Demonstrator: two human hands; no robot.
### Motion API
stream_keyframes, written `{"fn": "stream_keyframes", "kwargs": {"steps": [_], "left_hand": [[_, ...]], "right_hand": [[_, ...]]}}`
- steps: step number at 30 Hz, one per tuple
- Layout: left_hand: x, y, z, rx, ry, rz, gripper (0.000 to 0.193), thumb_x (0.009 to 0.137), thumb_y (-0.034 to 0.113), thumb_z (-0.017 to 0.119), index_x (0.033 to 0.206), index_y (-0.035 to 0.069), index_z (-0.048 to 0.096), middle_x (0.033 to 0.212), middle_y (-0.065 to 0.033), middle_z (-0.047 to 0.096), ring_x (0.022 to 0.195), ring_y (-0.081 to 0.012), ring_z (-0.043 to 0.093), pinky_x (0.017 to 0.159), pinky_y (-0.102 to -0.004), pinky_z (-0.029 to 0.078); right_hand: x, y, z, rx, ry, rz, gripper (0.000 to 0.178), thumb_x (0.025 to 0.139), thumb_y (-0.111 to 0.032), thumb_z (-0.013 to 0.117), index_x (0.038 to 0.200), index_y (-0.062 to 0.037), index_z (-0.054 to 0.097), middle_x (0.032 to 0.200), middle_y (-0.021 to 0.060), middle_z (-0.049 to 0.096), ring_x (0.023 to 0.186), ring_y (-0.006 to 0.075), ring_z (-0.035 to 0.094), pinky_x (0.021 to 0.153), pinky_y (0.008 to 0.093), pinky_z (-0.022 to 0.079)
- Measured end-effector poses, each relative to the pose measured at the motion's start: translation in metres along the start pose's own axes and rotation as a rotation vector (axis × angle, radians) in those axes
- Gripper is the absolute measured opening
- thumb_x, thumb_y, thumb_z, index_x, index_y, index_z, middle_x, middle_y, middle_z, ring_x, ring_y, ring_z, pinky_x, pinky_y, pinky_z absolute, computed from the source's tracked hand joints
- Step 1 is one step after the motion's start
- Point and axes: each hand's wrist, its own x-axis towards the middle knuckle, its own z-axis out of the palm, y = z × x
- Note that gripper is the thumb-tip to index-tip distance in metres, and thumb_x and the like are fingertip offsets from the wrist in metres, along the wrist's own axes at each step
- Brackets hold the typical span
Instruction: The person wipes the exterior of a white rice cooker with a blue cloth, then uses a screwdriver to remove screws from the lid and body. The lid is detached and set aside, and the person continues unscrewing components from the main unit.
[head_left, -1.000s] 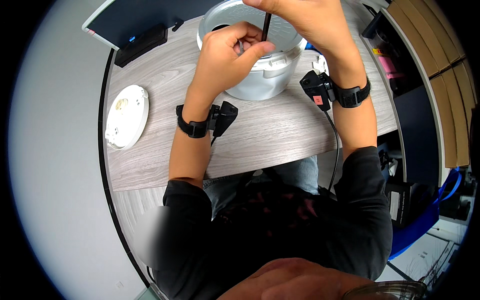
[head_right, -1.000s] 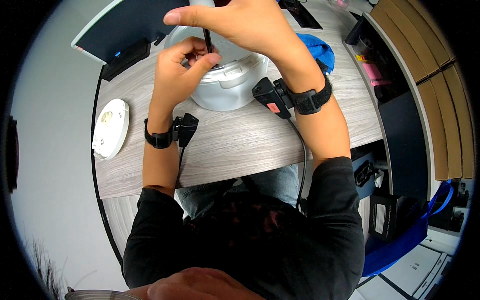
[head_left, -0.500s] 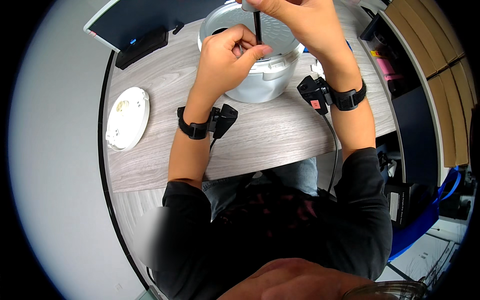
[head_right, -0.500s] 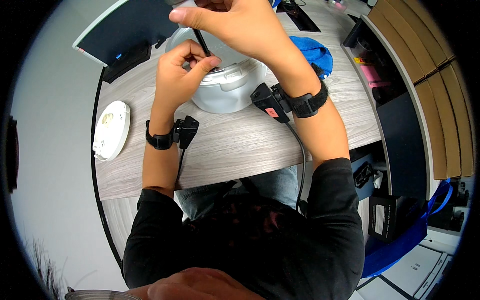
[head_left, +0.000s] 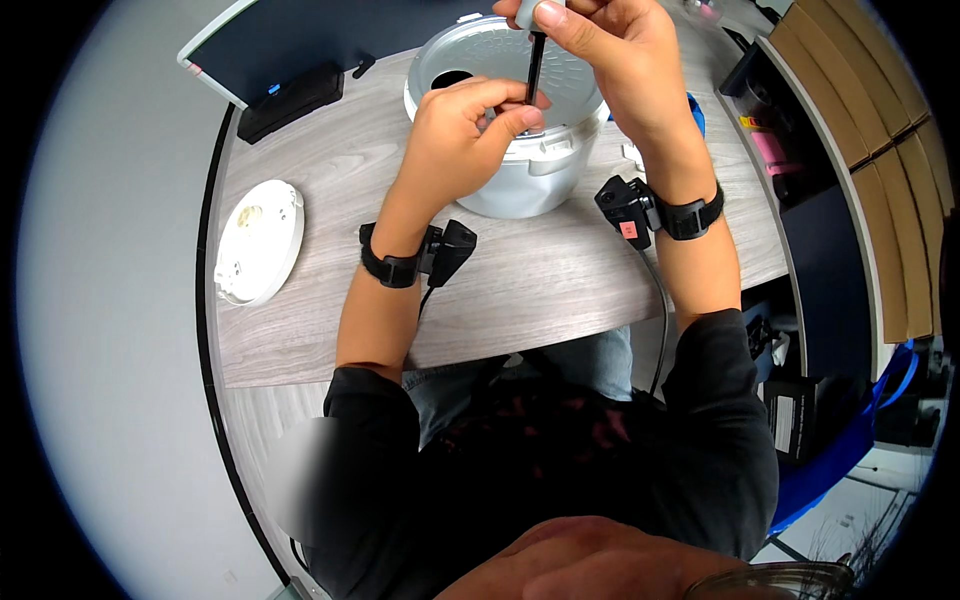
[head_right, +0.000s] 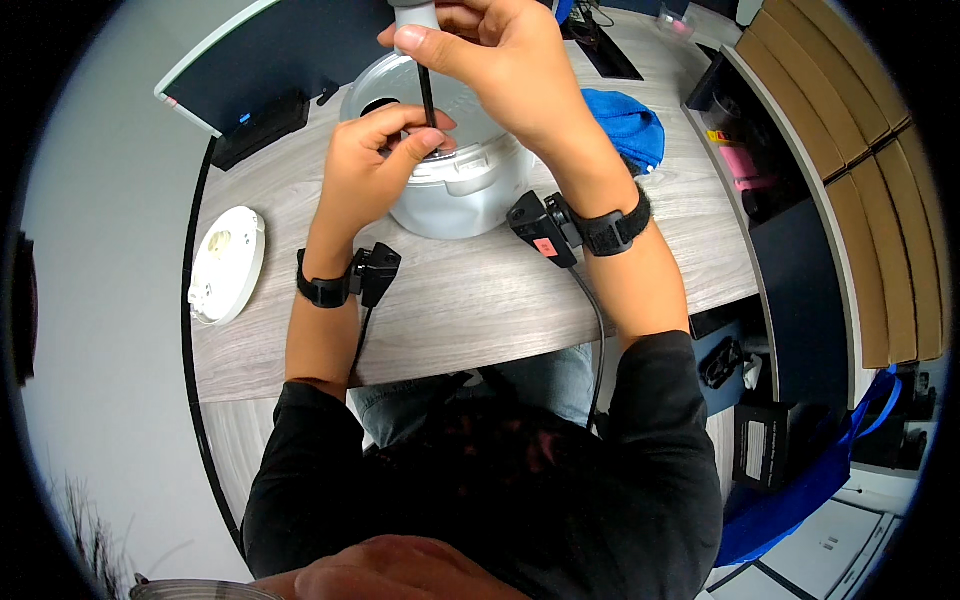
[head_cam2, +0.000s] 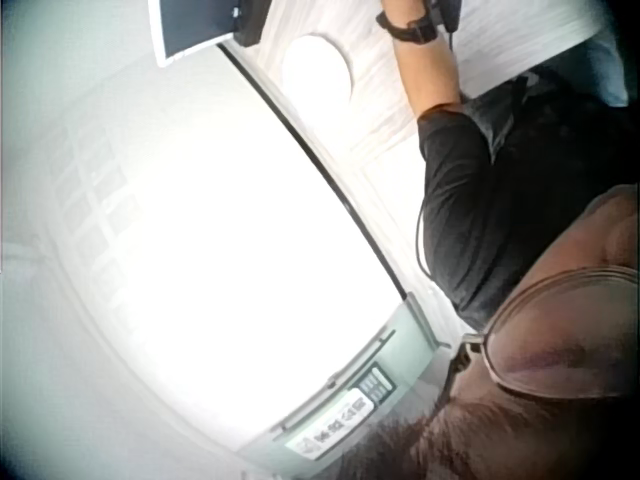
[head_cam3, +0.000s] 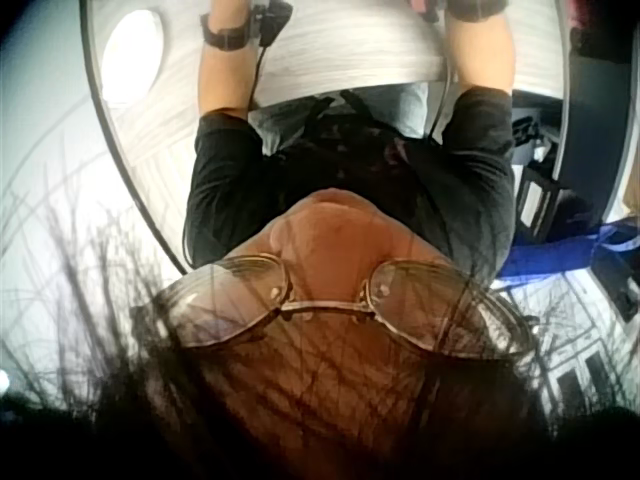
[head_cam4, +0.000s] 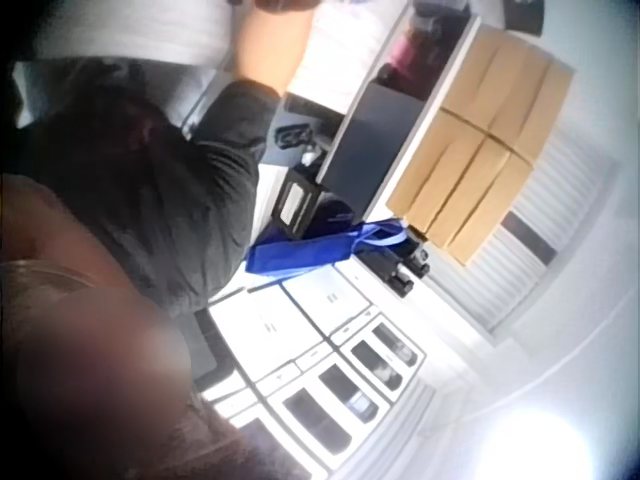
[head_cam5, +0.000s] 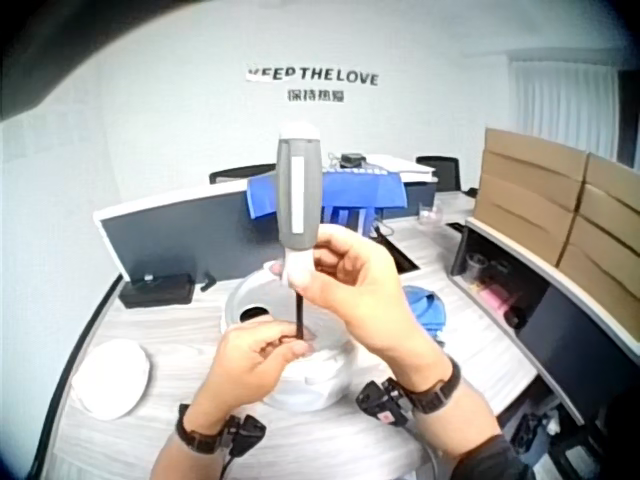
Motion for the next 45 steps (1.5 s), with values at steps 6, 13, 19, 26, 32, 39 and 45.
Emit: {"fn": "stream_keyframes", "kwargs": {"steps": [6,13,19,26,32,39,45], "left_hand": [[0.0,0.004,0.001,0.077,0.023,-0.015,0.014,0.087,0.013,0.077,0.097,0.002,0.077,0.081,-0.0057,0.074,0.065,-0.0111,0.062,0.06,-0.0253,0.046],[0.001,0.008,-0.007,0.027,-0.094,-0.017,0.021,0.095,0.012,0.071,0.113,0.0,0.072,0.089,-0.0053,0.077,0.081,-0.0083,0.067,0.073,-0.0226,0.051],[0.0,0.0,0.001,0.033,0.054,0.004,0.013,0.086,0.012,0.079,0.094,0.003,0.075,0.075,-0.0034,0.074,0.061,-0.0067,0.058,0.057,-0.0232,0.043],[0.002,0.007,-0.001,0.065,0.024,0.011,0.016,0.082,0.013,0.082,0.092,0.003,0.074,0.076,-0.0023,0.072,0.067,-0.0094,0.06,0.062,-0.0238,0.045],[0.001,0.01,-0.019,0.187,-0.18,0.123,0.02,0.081,0.011,0.08,0.098,0.002,0.074,0.093,-0.0079,0.071,0.09,-0.0223,0.066,0.079,-0.0333,0.052],[0.001,0.009,-0.018,0.258,-0.199,0.129,0.015,0.078,0.002,0.078,0.091,0.0,0.072,0.097,-0.0101,0.07,0.089,-0.0235,0.067,0.079,-0.0333,0.054],[-0.001,0.007,-0.009,0.209,-0.102,0.078,0.012,0.073,0.0,0.079,0.08,0.0,0.07,0.087,-0.0092,0.07,0.083,-0.0245,0.067,0.075,-0.0346,0.054]], "right_hand": [[0.002,-0.008,0.002,-0.327,-0.03,0.063,0.034,0.094,-0.008,0.074,0.124,0.003,0.063,0.107,0.0058,0.071,0.096,0.0101,0.066,0.079,0.0242,0.055],[0.009,0.006,-0.013,0.073,-0.148,0.024,0.041,0.096,-0.006,0.069,0.133,0.0019,0.056,0.109,0.0079,0.072,0.099,0.0127,0.068,0.082,0.0258,0.056],[0.007,0.004,-0.003,-0.06,-0.079,0.03,0.037,0.096,-0.012,0.072,0.128,0.0022,0.06,0.103,0.0045,0.07,0.093,0.0088,0.065,0.079,0.024,0.054],[0.005,-0.008,0.003,-0.256,-0.038,-0.007,0.034,0.093,-0.007,0.074,0.124,0.0024,0.064,0.1,0.0002,0.067,0.088,0.0054,0.061,0.079,0.0223,0.052],[0.004,0.002,-0.001,0.049,-0.009,-0.047,0.033,0.092,0.0,0.071,0.124,0.0022,0.062,0.106,0.0025,0.069,0.094,0.0072,0.063,0.085,0.0241,0.053],[0.009,-0.005,-0.003,-0.289,-0.05,-0.058,0.036,0.091,-0.001,0.073,0.125,0.0015,0.06,0.106,0.0026,0.067,0.094,0.0077,0.063,0.084,0.0246,0.053],[0.009,0.004,-0.003,0.048,-0.054,-0.064,0.035,0.09,-0.003,0.074,0.123,0.0017,0.062,0.105,0.0021,0.067,0.092,0.0072,0.062,0.083,0.024,0.052]]}}
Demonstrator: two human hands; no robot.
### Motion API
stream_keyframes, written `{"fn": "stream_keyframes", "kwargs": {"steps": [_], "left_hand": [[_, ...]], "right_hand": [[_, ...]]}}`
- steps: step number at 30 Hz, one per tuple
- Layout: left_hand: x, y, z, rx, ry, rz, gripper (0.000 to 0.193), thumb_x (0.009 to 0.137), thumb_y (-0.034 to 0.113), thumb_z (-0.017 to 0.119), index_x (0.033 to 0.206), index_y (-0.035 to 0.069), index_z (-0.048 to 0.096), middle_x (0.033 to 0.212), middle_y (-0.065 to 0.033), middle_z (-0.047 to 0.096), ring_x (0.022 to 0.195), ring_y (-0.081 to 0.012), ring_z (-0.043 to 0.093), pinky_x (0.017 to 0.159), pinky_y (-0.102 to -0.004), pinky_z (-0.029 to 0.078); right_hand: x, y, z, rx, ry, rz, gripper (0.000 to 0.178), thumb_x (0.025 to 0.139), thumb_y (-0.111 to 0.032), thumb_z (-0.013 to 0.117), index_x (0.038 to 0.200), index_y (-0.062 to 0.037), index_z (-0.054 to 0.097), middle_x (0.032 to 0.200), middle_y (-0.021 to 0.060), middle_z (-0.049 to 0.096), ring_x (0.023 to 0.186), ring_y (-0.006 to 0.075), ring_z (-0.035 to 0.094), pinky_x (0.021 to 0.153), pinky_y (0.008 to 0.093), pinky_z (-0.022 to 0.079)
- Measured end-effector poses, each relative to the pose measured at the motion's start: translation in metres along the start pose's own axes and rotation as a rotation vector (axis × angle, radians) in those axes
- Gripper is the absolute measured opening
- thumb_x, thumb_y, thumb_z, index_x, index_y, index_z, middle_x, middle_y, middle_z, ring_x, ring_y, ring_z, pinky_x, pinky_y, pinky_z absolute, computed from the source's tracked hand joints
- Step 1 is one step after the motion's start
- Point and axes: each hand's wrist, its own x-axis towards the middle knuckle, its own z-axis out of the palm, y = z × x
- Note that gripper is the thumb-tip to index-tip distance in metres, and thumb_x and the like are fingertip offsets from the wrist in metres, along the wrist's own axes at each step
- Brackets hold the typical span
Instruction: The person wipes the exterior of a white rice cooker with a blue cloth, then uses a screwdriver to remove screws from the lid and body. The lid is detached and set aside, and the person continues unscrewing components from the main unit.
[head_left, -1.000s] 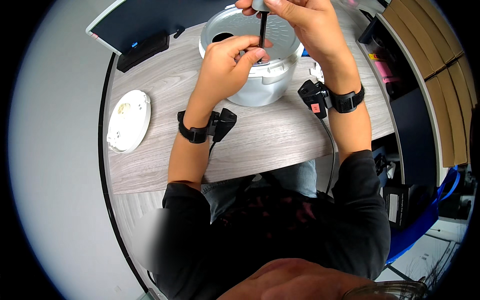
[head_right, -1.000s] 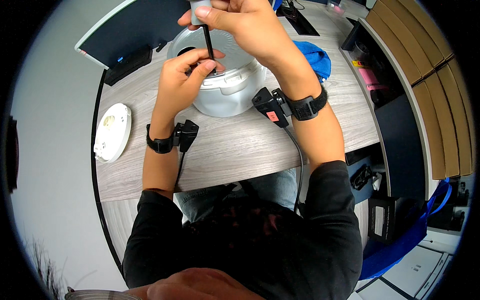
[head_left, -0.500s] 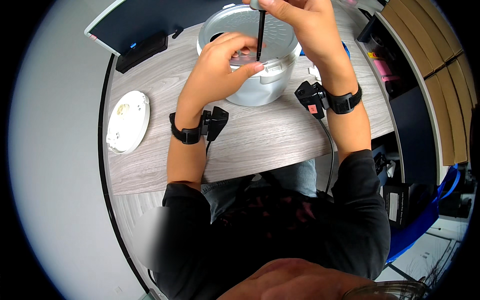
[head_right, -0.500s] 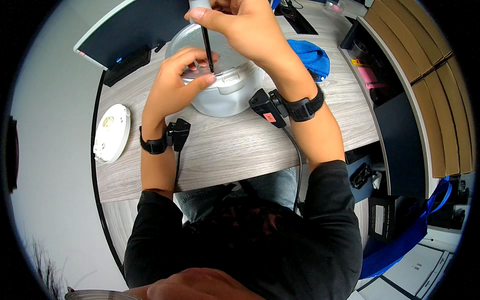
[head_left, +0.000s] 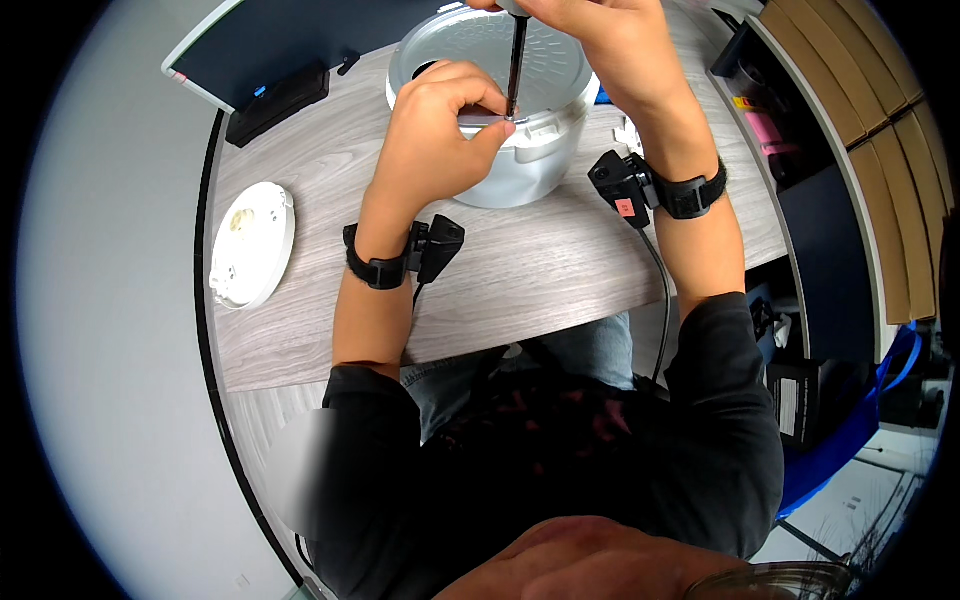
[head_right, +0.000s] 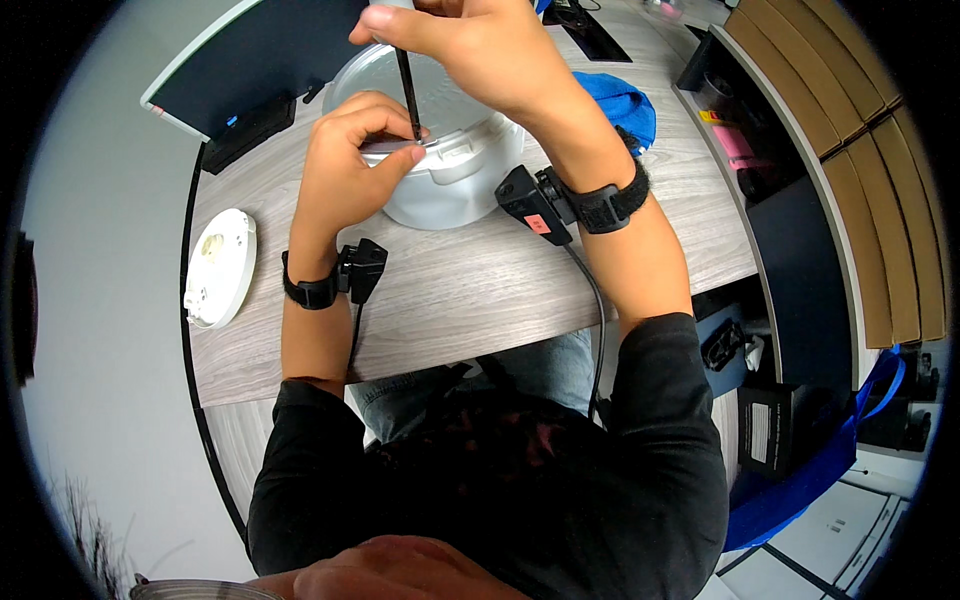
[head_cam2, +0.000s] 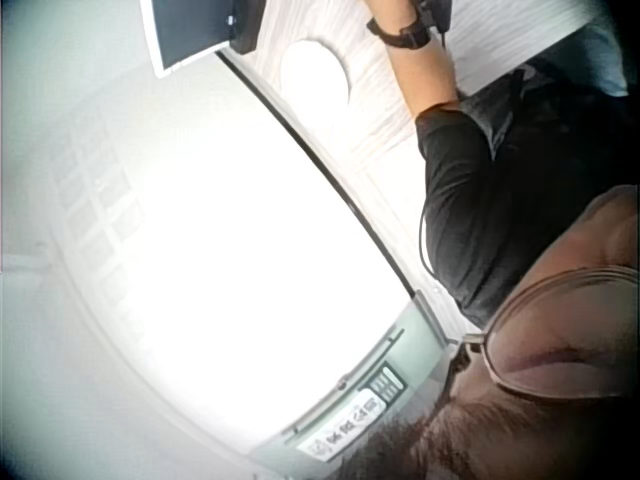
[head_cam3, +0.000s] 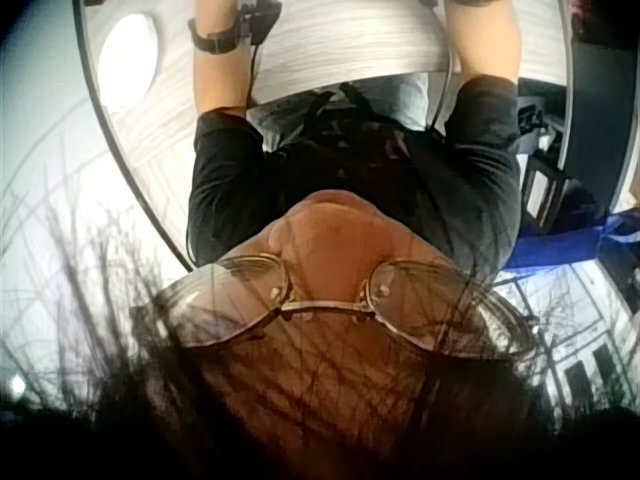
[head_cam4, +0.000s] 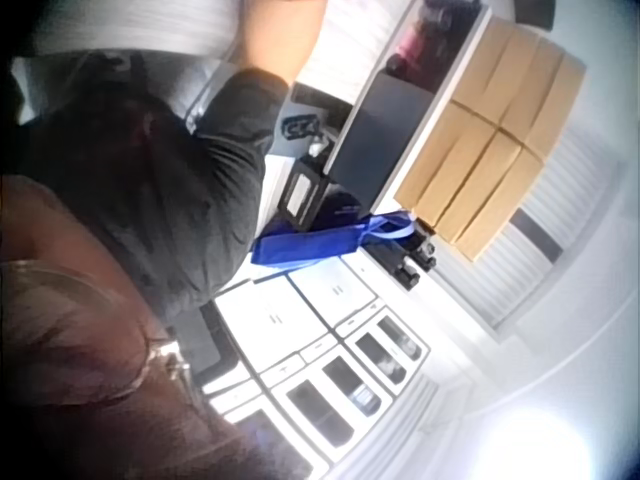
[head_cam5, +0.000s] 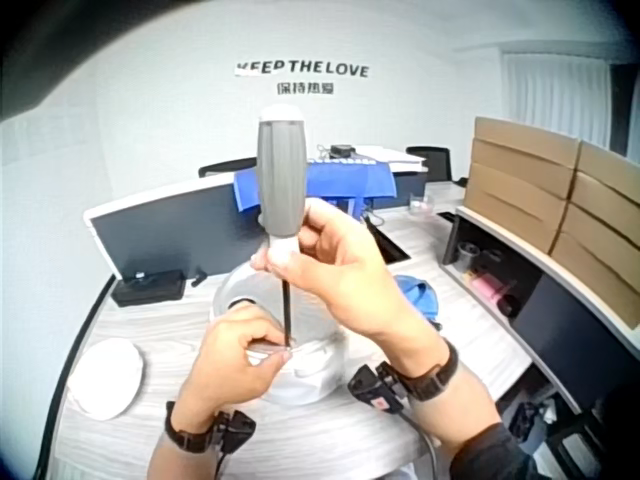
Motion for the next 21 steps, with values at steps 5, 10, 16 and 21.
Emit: {"fn": "stream_keyframes", "kwargs": {"steps": [5,10,16,21], "left_hand": [[-0.002,0.002,0.001,-0.002,0.018,-0.035,0.011,0.073,-0.002,0.078,0.079,0.0,0.068,0.085,-0.0088,0.069,0.083,-0.024,0.067,0.076,-0.0338,0.054],[0.0,0.003,0.003,-0.038,0.022,-0.093,0.011,0.072,0.002,0.079,0.078,0.0,0.07,0.082,-0.0094,0.068,0.084,-0.0266,0.066,0.077,-0.0364,0.053],[-0.003,0.003,0.002,-0.012,0.052,-0.1,0.011,0.072,0.002,0.079,0.077,0.0,0.07,0.082,-0.0091,0.068,0.084,-0.0266,0.065,0.077,-0.037,0.052],[0.001,0.008,0.002,0.027,0.032,-0.099,0.013,0.072,0.002,0.079,0.079,0.001,0.069,0.084,-0.0089,0.068,0.086,-0.0266,0.065,0.077,-0.0372,0.052]], "right_hand": [[-0.005,-0.021,0.01,-0.368,-0.012,0.089,0.037,0.092,-0.003,0.073,0.126,0.0021,0.06,0.107,0.0011,0.065,0.094,0.007,0.061,0.084,0.0247,0.052],[-0.004,-0.009,0.013,-0.111,0.059,-0.07,0.035,0.09,-0.004,0.075,0.122,0.0021,0.062,0.102,-0.0006,0.064,0.09,0.006,0.06,0.081,0.0241,0.051],[-0.003,-0.028,0.011,-0.44,-0.031,0.08,0.038,0.091,-0.001,0.072,0.127,0.0018,0.059,0.109,0.0008,0.064,0.097,0.0072,0.06,0.086,0.0246,0.051],[0.0,-0.008,0.009,0.017,0.028,-0.066,0.036,0.09,-0.005,0.075,0.123,0.0011,0.062,0.101,-0.0012,0.064,0.087,0.0058,0.059,0.077,0.0224,0.051]]}}
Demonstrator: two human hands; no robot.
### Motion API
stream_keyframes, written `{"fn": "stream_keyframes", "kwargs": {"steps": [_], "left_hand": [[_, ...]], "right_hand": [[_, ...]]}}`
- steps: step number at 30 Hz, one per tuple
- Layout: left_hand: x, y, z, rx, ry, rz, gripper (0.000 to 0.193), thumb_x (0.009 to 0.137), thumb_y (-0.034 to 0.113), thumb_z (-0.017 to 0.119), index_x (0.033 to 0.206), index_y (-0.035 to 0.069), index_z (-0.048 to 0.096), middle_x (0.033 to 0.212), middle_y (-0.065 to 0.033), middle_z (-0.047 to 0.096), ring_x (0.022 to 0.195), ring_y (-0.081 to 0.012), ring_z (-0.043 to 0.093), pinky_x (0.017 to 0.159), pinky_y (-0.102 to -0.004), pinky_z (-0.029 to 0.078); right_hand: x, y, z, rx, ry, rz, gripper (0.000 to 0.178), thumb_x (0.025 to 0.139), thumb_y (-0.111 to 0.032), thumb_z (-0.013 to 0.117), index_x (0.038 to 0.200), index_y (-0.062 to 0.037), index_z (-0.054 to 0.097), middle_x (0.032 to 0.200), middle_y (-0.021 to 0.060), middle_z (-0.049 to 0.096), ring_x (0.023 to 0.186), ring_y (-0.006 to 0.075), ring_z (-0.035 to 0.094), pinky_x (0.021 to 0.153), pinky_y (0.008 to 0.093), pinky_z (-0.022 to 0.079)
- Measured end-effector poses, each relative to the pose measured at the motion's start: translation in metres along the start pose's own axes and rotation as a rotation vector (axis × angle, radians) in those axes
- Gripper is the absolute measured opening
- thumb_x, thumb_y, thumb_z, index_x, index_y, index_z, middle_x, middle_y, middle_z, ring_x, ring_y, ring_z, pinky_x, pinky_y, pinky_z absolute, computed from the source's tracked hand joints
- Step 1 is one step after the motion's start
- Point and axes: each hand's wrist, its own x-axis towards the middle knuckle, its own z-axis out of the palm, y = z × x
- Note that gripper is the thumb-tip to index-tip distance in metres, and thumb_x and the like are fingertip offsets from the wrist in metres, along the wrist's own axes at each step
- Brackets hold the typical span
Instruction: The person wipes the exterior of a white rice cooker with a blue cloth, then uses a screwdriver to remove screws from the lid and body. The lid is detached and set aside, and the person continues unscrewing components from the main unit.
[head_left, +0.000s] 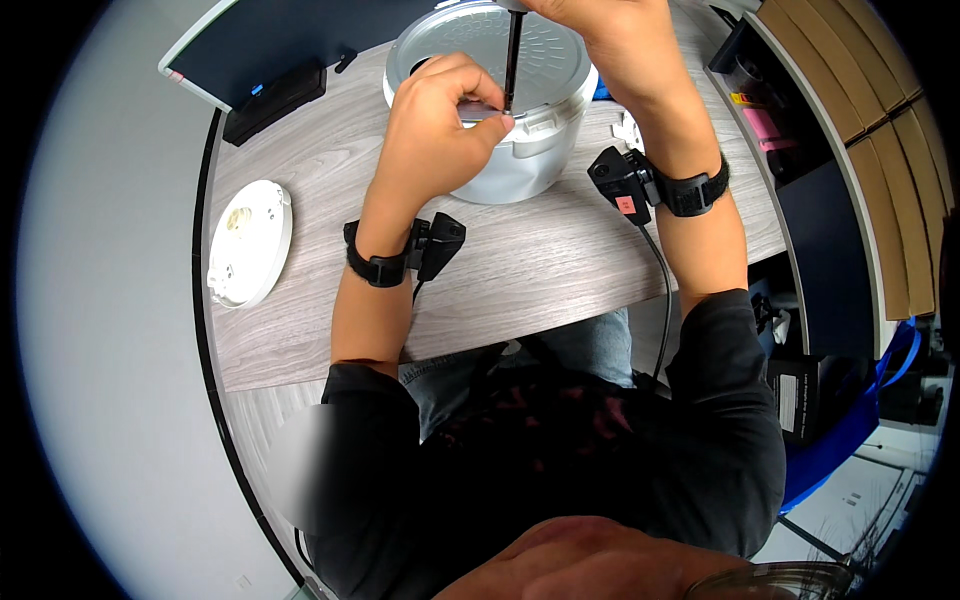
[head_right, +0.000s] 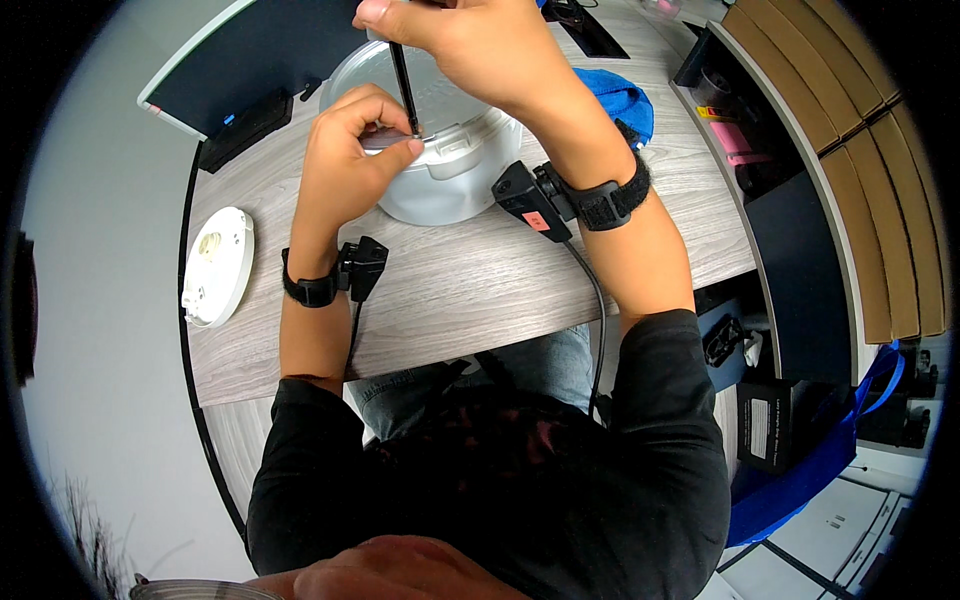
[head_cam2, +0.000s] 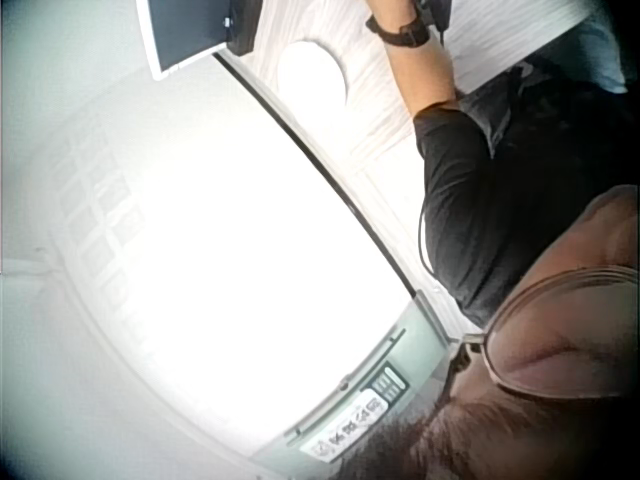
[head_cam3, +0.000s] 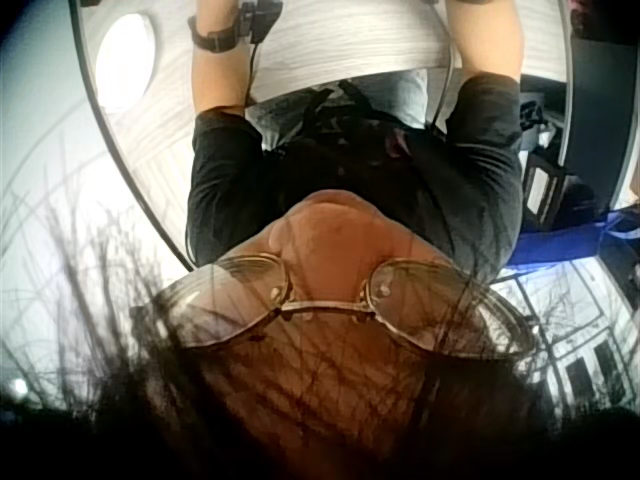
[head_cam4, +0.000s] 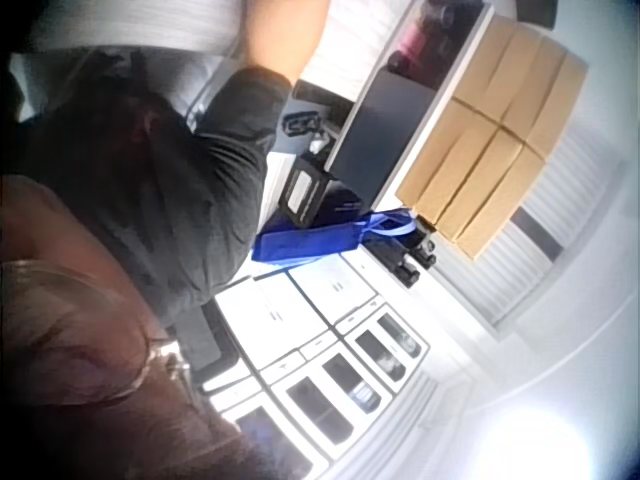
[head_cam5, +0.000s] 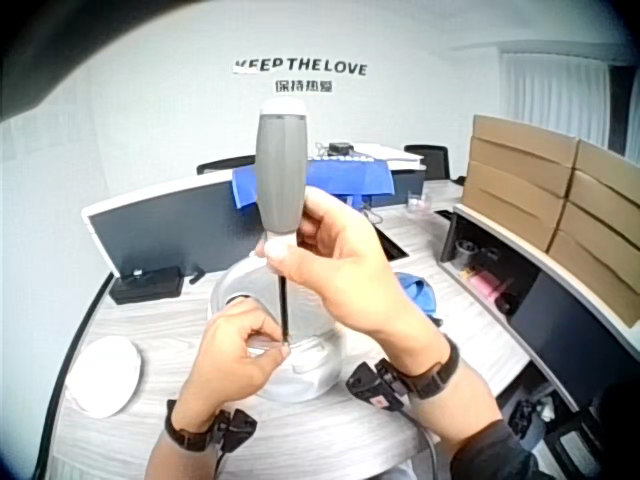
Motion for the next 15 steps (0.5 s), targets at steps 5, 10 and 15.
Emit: {"fn": "stream_keyframes", "kwargs": {"steps": [5,10,15], "left_hand": [[-0.002,-0.001,-0.001,0.007,-0.011,-0.019,0.015,0.073,0.004,0.078,0.084,0.001,0.068,0.087,-0.009,0.068,0.09,-0.0279,0.064,0.082,-0.0385,0.05],[-0.002,-0.002,-0.001,0.061,-0.034,0.055,0.017,0.077,0.002,0.076,0.088,-0.001,0.063,0.09,-0.0101,0.063,0.085,-0.0248,0.061,0.076,-0.0344,0.049],[-0.003,0.0,0.001,0.053,-0.008,0.005,0.015,0.074,0.005,0.077,0.085,0.001,0.067,0.09,-0.0095,0.068,0.092,-0.0293,0.062,0.086,-0.0403,0.048]], "right_hand": [[-0.003,-0.023,0.009,-0.551,-0.029,0.126,0.036,0.09,-0.003,0.073,0.124,0.0006,0.061,0.102,-0.0006,0.064,0.088,0.0059,0.059,0.079,0.0225,0.051],[-0.003,-0.01,0.003,-0.173,-0.001,0.037,0.034,0.088,-0.007,0.077,0.119,0.0004,0.064,0.096,-0.0024,0.063,0.081,0.0047,0.056,0.073,0.0214,0.049],[0.0,-0.013,0.001,-0.536,-0.082,0.074,0.037,0.089,0.0,0.073,0.124,0.0007,0.06,0.102,-0.0011,0.063,0.087,0.005,0.057,0.077,0.022,0.049]]}}
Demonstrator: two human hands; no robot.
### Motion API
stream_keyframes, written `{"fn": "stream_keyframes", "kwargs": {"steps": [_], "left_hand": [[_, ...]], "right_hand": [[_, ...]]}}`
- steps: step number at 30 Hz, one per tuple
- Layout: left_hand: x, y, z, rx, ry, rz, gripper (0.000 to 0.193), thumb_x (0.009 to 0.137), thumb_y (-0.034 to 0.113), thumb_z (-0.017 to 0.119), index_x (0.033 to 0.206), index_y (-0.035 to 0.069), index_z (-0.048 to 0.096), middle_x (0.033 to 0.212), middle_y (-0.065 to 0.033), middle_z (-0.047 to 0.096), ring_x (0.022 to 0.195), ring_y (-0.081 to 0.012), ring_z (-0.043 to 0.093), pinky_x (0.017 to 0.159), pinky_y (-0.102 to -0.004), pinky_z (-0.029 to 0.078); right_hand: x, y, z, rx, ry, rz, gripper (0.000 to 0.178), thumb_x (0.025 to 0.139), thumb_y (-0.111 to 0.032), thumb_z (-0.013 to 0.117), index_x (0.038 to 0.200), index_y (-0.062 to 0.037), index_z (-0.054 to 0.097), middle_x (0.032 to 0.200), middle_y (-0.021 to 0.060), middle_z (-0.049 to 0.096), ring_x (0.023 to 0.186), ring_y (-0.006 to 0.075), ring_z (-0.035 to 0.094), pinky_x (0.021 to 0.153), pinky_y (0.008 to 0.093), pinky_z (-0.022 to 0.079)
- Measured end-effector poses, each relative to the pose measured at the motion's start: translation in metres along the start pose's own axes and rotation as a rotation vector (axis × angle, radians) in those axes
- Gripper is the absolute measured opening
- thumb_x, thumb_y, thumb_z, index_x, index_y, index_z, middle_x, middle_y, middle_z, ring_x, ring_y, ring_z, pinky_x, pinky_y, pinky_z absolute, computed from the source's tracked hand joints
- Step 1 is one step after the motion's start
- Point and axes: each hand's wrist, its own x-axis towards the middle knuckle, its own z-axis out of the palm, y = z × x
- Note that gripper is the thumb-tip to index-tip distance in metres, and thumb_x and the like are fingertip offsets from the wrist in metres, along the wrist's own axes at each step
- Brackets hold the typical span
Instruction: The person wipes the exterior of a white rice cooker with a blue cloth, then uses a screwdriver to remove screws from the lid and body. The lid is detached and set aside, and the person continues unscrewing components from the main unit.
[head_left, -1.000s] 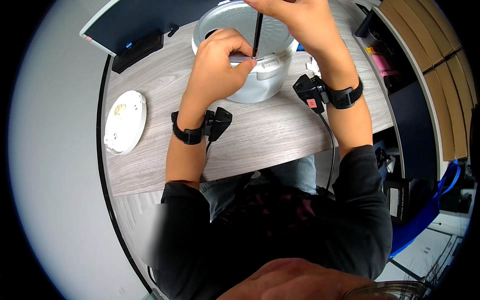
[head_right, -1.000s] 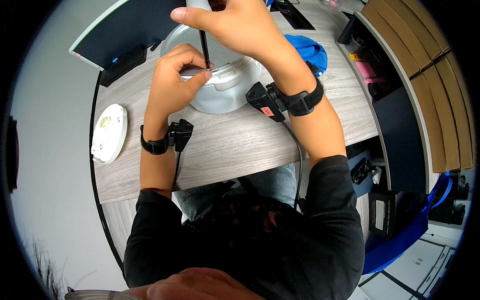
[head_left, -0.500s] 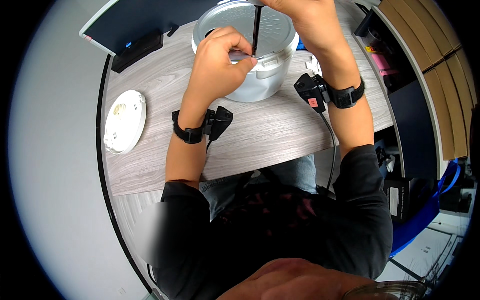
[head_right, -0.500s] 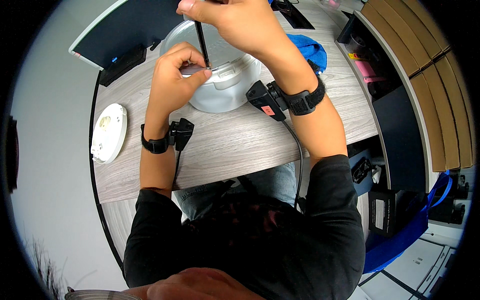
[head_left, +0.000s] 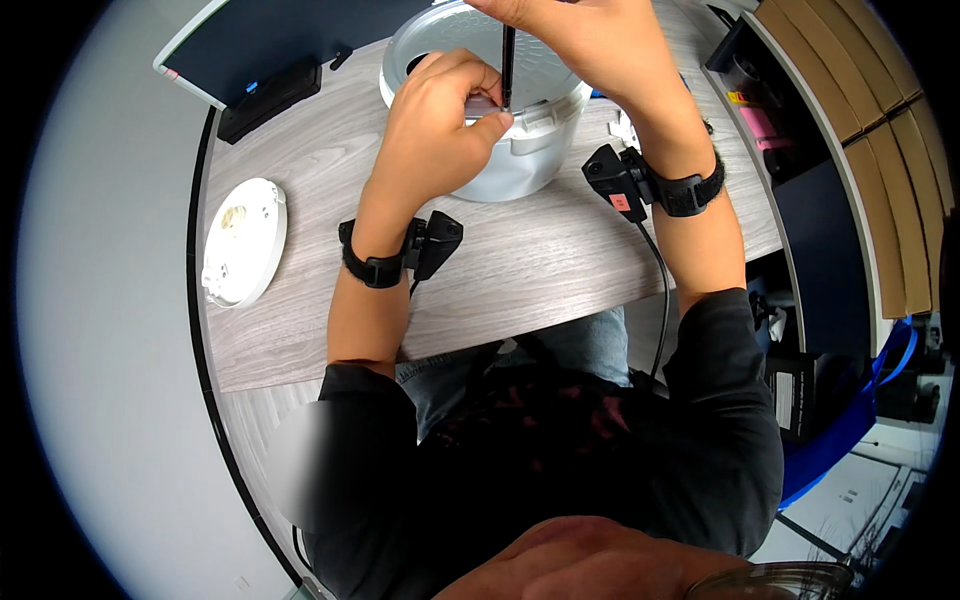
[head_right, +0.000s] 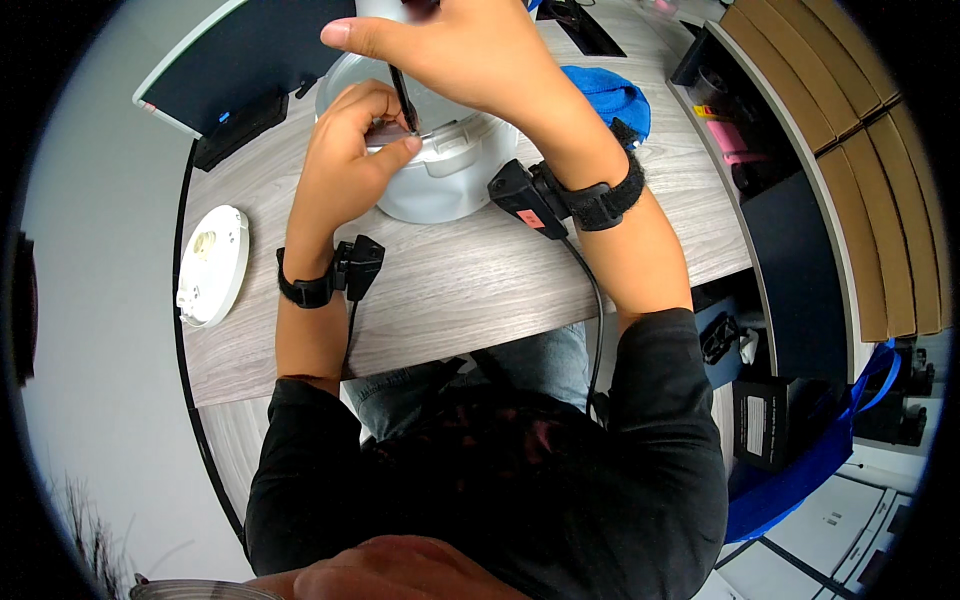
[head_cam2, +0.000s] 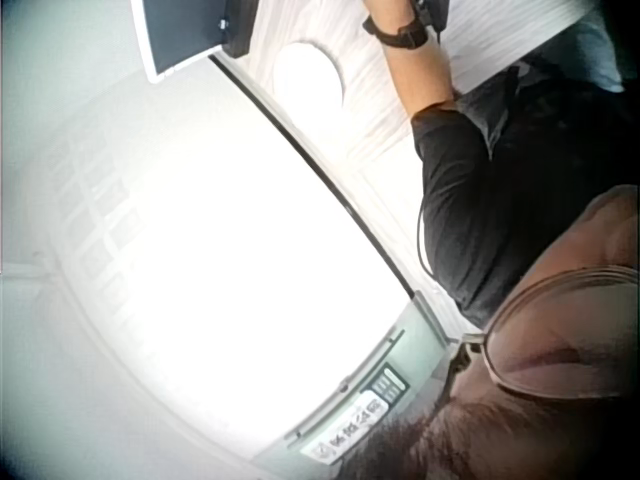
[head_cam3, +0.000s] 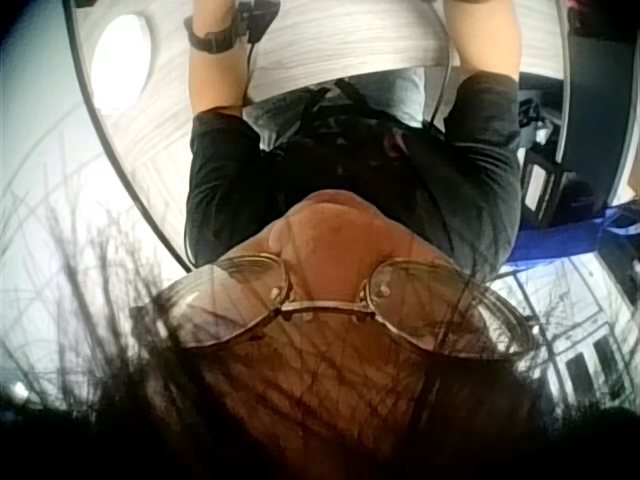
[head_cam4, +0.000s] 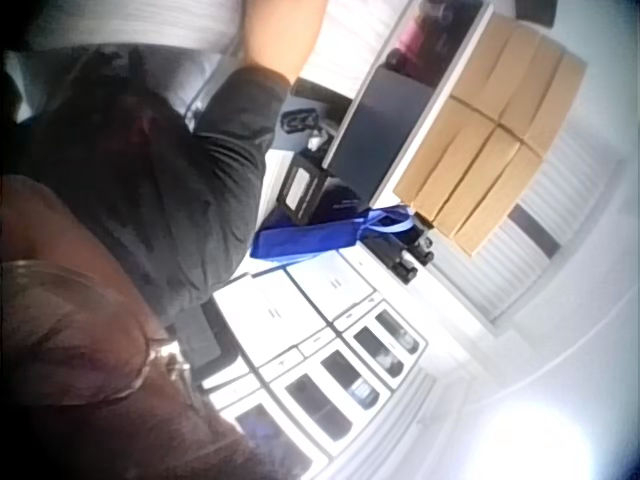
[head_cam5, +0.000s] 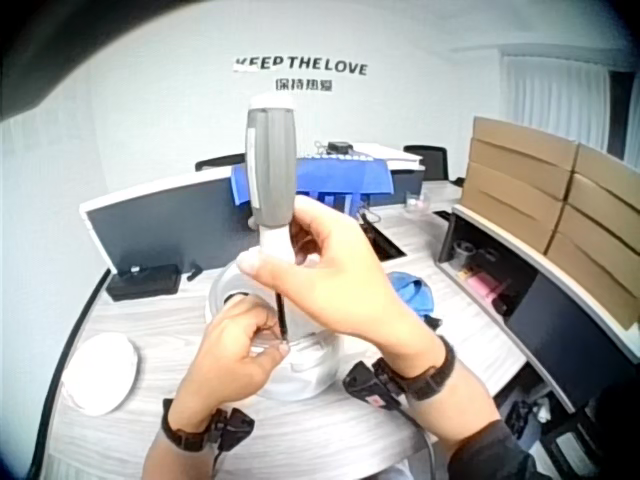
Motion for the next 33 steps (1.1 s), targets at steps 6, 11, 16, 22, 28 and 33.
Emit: {"fn": "stream_keyframes", "kwargs": {"steps": [6,11,16,22,28,33], "left_hand": [[-0.001,-0.002,0.0,0.026,-0.001,0.082,0.017,0.077,0.004,0.074,0.089,0.001,0.062,0.09,-0.0096,0.062,0.086,-0.0262,0.06,0.077,-0.0355,0.048],[0.0,-0.002,0.0,0.037,0.001,0.055,0.015,0.075,0.006,0.076,0.085,0.002,0.066,0.092,-0.0094,0.067,0.092,-0.0285,0.061,0.083,-0.0388,0.048],[-0.001,-0.005,0.002,0.047,-0.003,0.117,0.016,0.079,0.006,0.074,0.09,0.0,0.063,0.093,-0.0091,0.064,0.094,-0.0267,0.059,0.082,-0.0365,0.047],[-0.002,-0.006,0.002,0.061,-0.015,0.092,0.016,0.079,0.007,0.073,0.09,0.0,0.064,0.096,-0.0087,0.064,0.096,-0.0271,0.058,0.084,-0.0364,0.047],[0.0,-0.003,0.002,0.052,0.021,0.081,0.015,0.073,0.008,0.077,0.085,0.004,0.069,0.092,-0.008,0.068,0.091,-0.0286,0.061,0.083,-0.0399,0.048],[0.0,-0.007,0.005,0.047,0.041,0.104,0.015,0.073,0.009,0.078,0.083,0.004,0.069,0.09,-0.0078,0.068,0.089,-0.0286,0.061,0.083,-0.0401,0.048]], "right_hand": [[0.001,0.014,0.002,0.398,0.017,-0.066,0.039,0.09,0.002,0.071,0.126,0.0013,0.058,0.103,0.0,0.063,0.088,0.0054,0.057,0.077,0.0223,0.05],[-0.002,-0.014,-0.002,-0.068,-0.016,0.087,0.038,0.09,0.001,0.072,0.125,0.001,0.059,0.104,0.0006,0.063,0.089,0.0057,0.058,0.078,0.0226,0.05],[0.001,0.013,-0.004,0.353,0.008,-0.072,0.033,0.09,-0.003,0.074,0.12,0.0,0.061,0.102,-0.0001,0.063,0.088,0.0052,0.057,0.077,0.0222,0.049],[-0.002,-0.003,-0.001,0.147,0.054,-0.022,0.03,0.091,-0.002,0.073,0.119,-0.0007,0.061,0.099,-0.0011,0.063,0.086,0.0053,0.058,0.076,0.0214,0.049],[-0.004,-0.013,-0.002,0.338,0.142,-0.019,0.032,0.089,-0.003,0.076,0.117,-0.0008,0.061,0.094,-0.0021,0.062,0.082,0.0047,0.057,0.073,0.0209,0.049],[0.0,-0.002,-0.004,0.259,0.104,-0.032,0.033,0.088,-0.002,0.076,0.118,-0.0007,0.061,0.097,-0.0003,0.064,0.084,0.0056,0.059,0.075,0.0221,0.052]]}}
